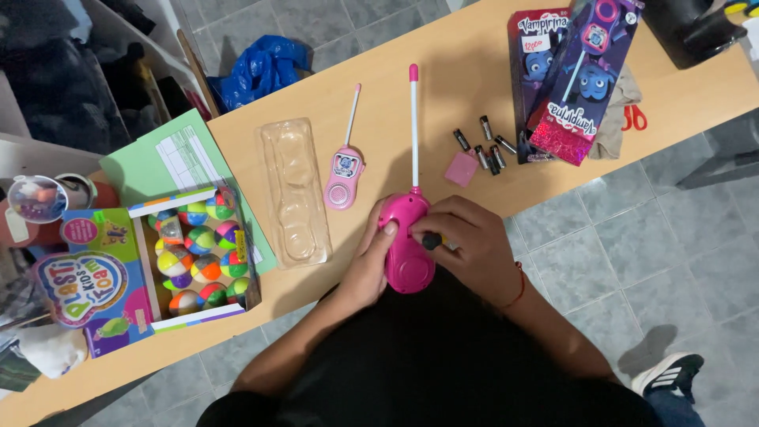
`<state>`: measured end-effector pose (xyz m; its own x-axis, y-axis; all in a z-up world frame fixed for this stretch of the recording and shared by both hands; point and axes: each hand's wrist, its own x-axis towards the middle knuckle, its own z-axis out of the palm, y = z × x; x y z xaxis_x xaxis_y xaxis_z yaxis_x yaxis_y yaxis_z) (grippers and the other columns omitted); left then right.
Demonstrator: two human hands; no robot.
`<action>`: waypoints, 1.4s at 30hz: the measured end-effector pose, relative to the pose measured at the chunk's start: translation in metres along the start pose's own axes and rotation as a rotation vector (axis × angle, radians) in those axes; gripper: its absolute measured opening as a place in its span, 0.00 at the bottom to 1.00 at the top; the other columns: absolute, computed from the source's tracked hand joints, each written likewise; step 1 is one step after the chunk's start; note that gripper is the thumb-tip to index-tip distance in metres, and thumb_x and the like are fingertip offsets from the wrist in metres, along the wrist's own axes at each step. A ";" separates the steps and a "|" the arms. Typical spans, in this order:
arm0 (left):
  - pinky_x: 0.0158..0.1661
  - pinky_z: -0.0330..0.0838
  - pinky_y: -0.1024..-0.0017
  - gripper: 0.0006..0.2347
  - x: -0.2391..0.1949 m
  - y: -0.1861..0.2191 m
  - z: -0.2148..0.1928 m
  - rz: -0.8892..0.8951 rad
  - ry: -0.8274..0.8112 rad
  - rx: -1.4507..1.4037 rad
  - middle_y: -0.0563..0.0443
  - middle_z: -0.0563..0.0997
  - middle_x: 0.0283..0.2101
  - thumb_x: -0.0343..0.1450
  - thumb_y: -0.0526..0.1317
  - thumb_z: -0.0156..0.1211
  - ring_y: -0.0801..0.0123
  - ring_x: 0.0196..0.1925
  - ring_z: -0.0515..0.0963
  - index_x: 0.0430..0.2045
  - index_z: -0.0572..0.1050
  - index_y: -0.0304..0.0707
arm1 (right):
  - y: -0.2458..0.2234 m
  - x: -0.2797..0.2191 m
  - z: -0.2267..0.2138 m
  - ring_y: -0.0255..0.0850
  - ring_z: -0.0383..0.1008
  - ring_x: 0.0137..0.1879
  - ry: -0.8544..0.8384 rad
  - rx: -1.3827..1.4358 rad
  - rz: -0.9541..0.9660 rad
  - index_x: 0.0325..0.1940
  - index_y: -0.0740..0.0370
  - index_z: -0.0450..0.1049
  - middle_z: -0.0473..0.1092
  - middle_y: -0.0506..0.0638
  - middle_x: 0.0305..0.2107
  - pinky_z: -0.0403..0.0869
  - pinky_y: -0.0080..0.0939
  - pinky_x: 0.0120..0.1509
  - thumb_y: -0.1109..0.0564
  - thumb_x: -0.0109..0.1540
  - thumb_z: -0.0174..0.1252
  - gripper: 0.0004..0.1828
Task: Inserting batteries into a toy walkie-talkie and securing the battery cover with a screwdriver
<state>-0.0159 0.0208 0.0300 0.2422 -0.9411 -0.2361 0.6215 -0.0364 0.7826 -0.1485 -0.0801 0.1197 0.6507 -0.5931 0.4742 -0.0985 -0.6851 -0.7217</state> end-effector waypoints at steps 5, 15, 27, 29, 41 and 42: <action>0.61 0.66 0.48 0.24 0.005 -0.009 -0.004 0.029 0.010 -0.007 0.32 0.68 0.60 0.77 0.46 0.50 0.51 0.59 0.70 0.68 0.57 0.44 | 0.007 -0.009 0.003 0.46 0.77 0.36 -0.021 -0.025 0.035 0.42 0.59 0.80 0.74 0.50 0.33 0.78 0.45 0.38 0.57 0.64 0.65 0.05; 0.61 0.67 0.51 0.21 0.004 0.000 0.003 0.053 0.019 0.038 0.37 0.70 0.58 0.77 0.47 0.48 0.55 0.57 0.71 0.67 0.61 0.45 | 0.007 -0.009 0.008 0.42 0.76 0.34 0.029 0.092 0.125 0.43 0.57 0.82 0.74 0.51 0.33 0.75 0.40 0.37 0.59 0.64 0.65 0.04; 0.45 0.80 0.46 0.23 0.007 0.019 0.019 -0.118 -0.086 -0.254 0.20 0.73 0.51 0.77 0.49 0.47 0.38 0.48 0.81 0.66 0.57 0.41 | 0.024 -0.022 -0.017 0.36 0.61 0.28 0.231 0.857 0.267 0.41 0.73 0.73 0.64 0.55 0.26 0.61 0.32 0.31 0.43 0.66 0.60 0.25; 0.45 0.80 0.45 0.23 0.009 0.001 0.011 -0.146 -0.046 -0.264 0.22 0.74 0.51 0.77 0.49 0.48 0.39 0.47 0.81 0.66 0.58 0.40 | 0.012 -0.013 -0.024 0.37 0.63 0.27 0.170 0.617 0.203 0.39 0.69 0.77 0.68 0.55 0.26 0.62 0.33 0.29 0.49 0.61 0.66 0.18; 0.50 0.78 0.52 0.24 0.014 -0.008 0.008 -0.215 -0.024 -0.135 0.33 0.75 0.51 0.76 0.49 0.50 0.52 0.53 0.78 0.67 0.59 0.41 | 0.004 -0.019 -0.018 0.43 0.77 0.36 -0.001 -0.028 0.122 0.45 0.49 0.83 0.75 0.45 0.37 0.76 0.42 0.43 0.52 0.63 0.64 0.07; 0.50 0.78 0.52 0.24 0.014 -0.008 0.008 -0.214 -0.024 -0.126 0.34 0.75 0.51 0.76 0.49 0.50 0.52 0.53 0.77 0.67 0.59 0.41 | 0.003 -0.019 -0.019 0.43 0.77 0.37 -0.007 -0.019 0.131 0.45 0.50 0.82 0.75 0.45 0.37 0.76 0.42 0.43 0.52 0.63 0.65 0.07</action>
<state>-0.0235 0.0053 0.0250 0.0786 -0.9241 -0.3739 0.7449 -0.1948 0.6381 -0.1754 -0.0785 0.1177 0.6363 -0.6754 0.3727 -0.1971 -0.6095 -0.7679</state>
